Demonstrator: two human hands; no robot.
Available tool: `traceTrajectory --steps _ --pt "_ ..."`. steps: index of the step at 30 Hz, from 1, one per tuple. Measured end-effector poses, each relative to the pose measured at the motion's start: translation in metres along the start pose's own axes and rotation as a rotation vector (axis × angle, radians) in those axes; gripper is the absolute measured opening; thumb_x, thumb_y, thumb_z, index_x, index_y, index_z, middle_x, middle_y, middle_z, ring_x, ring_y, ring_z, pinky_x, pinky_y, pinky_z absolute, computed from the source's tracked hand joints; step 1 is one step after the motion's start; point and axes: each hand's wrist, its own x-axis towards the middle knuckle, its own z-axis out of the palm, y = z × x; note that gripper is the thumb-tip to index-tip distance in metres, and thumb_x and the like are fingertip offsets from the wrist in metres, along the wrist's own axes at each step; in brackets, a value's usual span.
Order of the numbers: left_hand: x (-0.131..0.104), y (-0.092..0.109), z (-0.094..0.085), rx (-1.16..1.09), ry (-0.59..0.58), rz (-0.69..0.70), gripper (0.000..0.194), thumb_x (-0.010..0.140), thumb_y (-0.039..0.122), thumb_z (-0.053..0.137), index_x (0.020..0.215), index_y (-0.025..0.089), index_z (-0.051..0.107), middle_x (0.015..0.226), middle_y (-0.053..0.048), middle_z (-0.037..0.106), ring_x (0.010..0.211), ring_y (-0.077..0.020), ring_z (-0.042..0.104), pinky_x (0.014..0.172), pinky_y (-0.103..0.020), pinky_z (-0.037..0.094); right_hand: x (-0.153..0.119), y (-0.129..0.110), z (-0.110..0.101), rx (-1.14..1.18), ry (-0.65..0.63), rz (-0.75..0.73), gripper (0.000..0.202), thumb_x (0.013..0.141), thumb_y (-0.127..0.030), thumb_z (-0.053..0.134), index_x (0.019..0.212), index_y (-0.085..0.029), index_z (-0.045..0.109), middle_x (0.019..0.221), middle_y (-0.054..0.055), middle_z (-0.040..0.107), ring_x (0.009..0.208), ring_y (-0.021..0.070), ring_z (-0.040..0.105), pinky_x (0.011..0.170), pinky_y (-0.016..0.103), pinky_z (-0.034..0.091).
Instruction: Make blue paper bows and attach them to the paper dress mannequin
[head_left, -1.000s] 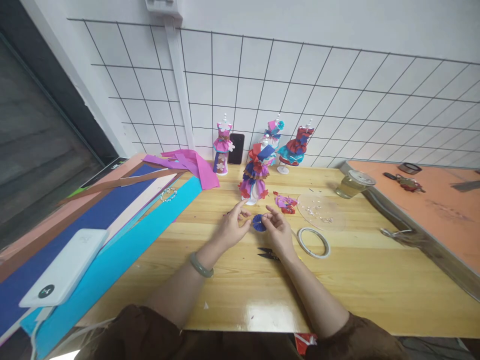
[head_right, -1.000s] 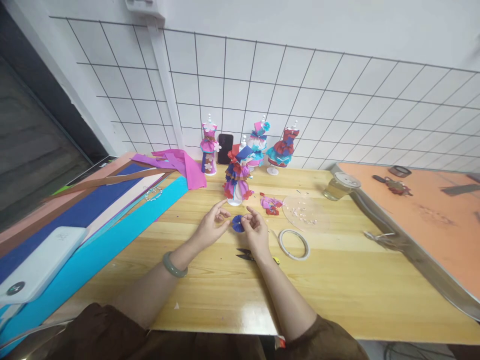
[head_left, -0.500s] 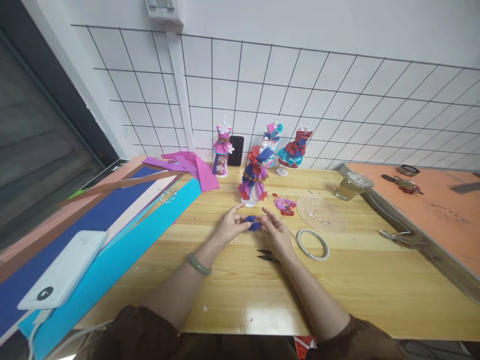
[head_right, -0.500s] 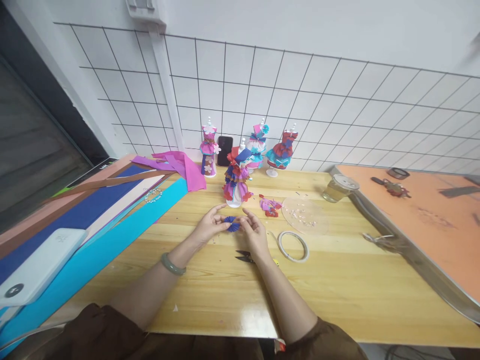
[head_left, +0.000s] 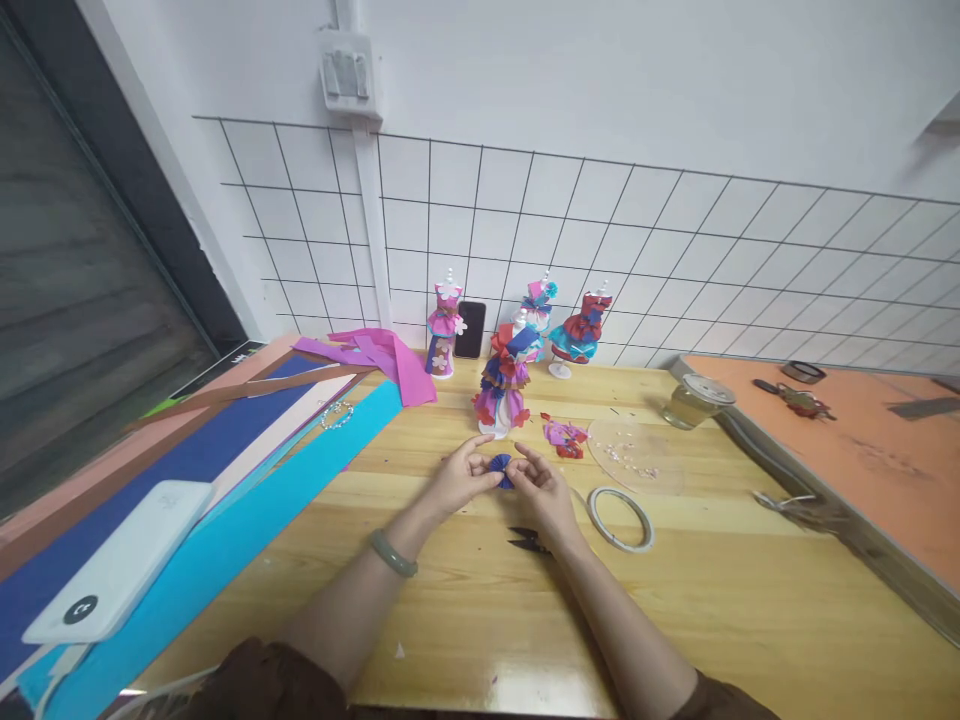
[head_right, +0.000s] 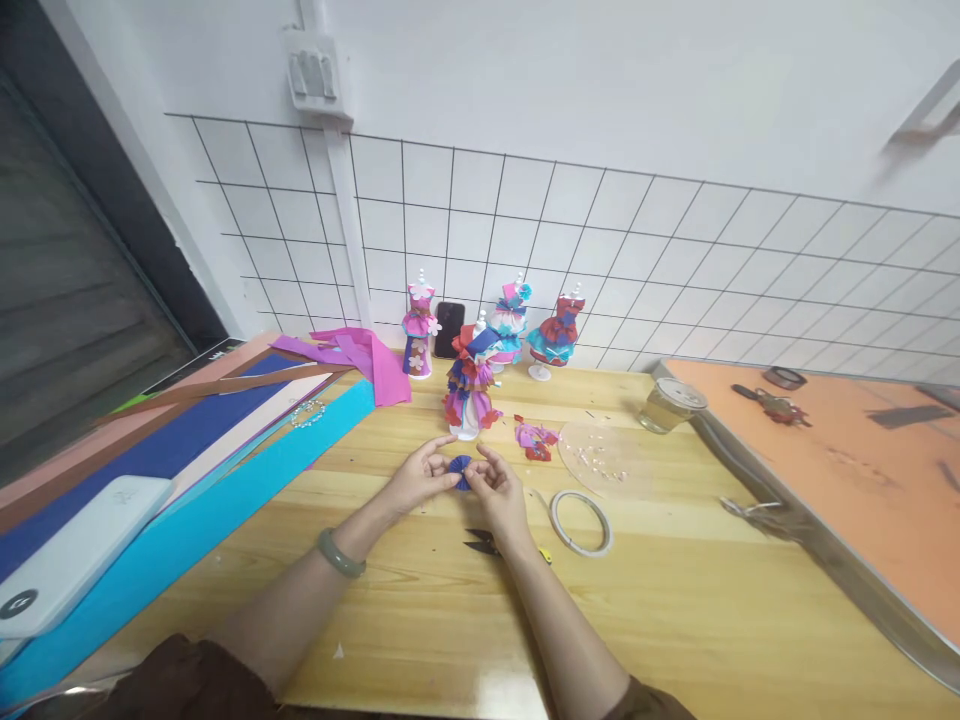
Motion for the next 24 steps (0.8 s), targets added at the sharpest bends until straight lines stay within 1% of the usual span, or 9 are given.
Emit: traceTrajectory --steps 3,6,9,12,16,18,21,24 --pt "0.001 0.004 0.001 0.041 0.037 0.010 0.064 0.064 0.023 0.066 0.121 0.016 0.037 0.082 -0.004 0.060 0.078 -0.0140 0.058 0.075 -0.028 0.042 0.000 -0.003 -0.001 0.026 0.027 0.008 0.048 0.060 -0.028 0.070 0.104 -0.018 0.053 0.071 -0.002 0.059 0.067 0.0104 0.055 0.067 0.025 0.043" --pt "0.004 0.009 -0.002 0.070 0.137 0.047 0.060 0.065 0.026 0.065 0.118 0.016 0.040 0.082 -0.004 0.060 0.077 -0.0134 0.057 0.074 -0.027 0.042 0.000 -0.006 -0.002 0.050 0.068 0.024 0.048 0.058 -0.029 0.071 0.102 -0.019 0.055 0.072 -0.002 0.060 0.067 0.0106 0.056 0.066 0.025 0.044" --pt "0.010 0.010 -0.008 0.113 0.212 0.091 0.055 0.068 0.029 0.062 0.116 0.015 0.041 0.079 -0.004 0.060 0.074 -0.0130 0.057 0.070 -0.027 0.043 0.000 -0.007 -0.003 0.065 0.092 0.056 0.050 0.056 -0.029 0.072 0.103 -0.019 0.056 0.075 0.000 0.062 0.068 0.0116 0.057 0.065 0.025 0.045" --pt "0.016 0.008 -0.016 0.176 0.280 0.115 0.050 0.068 0.028 0.060 0.113 0.014 0.043 0.075 -0.002 0.059 0.072 -0.0120 0.056 0.068 -0.026 0.043 0.001 -0.006 -0.002 0.075 0.080 0.080 0.053 0.055 -0.029 0.073 0.103 -0.018 0.056 0.079 0.003 0.063 0.071 0.0134 0.058 0.066 0.027 0.046" --pt "0.027 0.004 -0.022 0.266 0.370 0.127 0.045 0.066 0.024 0.061 0.108 0.013 0.047 0.074 -0.002 0.058 0.070 -0.0107 0.055 0.070 -0.025 0.042 0.001 -0.005 -0.002 0.074 0.062 0.088 0.053 0.055 -0.031 0.073 0.103 -0.017 0.056 0.078 0.004 0.064 0.070 0.0146 0.059 0.065 0.028 0.046" --pt "0.034 0.004 -0.022 0.308 0.420 0.143 0.047 0.064 0.022 0.061 0.108 0.012 0.047 0.074 -0.003 0.057 0.070 -0.0109 0.055 0.070 -0.026 0.042 0.000 -0.005 -0.002 0.067 0.066 0.096 0.053 0.055 -0.033 0.073 0.103 -0.017 0.056 0.077 0.004 0.064 0.069 0.0148 0.059 0.064 0.027 0.046" --pt "0.045 0.006 -0.020 0.391 0.530 0.199 0.054 0.061 0.022 0.064 0.111 0.013 0.046 0.076 -0.003 0.057 0.070 -0.0122 0.055 0.071 -0.028 0.043 -0.001 -0.005 -0.003 0.076 0.064 0.106 0.052 0.058 -0.034 0.071 0.105 -0.018 0.056 0.079 0.004 0.064 0.070 0.0147 0.059 0.063 0.027 0.046" --pt "0.054 0.009 -0.015 0.519 0.629 0.289 0.063 0.057 0.024 0.067 0.115 0.016 0.043 0.083 -0.004 0.057 0.079 -0.0152 0.055 0.077 -0.032 0.041 -0.002 -0.005 -0.004 0.083 0.058 0.116 0.050 0.060 -0.034 0.070 0.105 -0.021 0.055 0.081 0.002 0.062 0.071 0.0130 0.059 0.063 0.025 0.046"
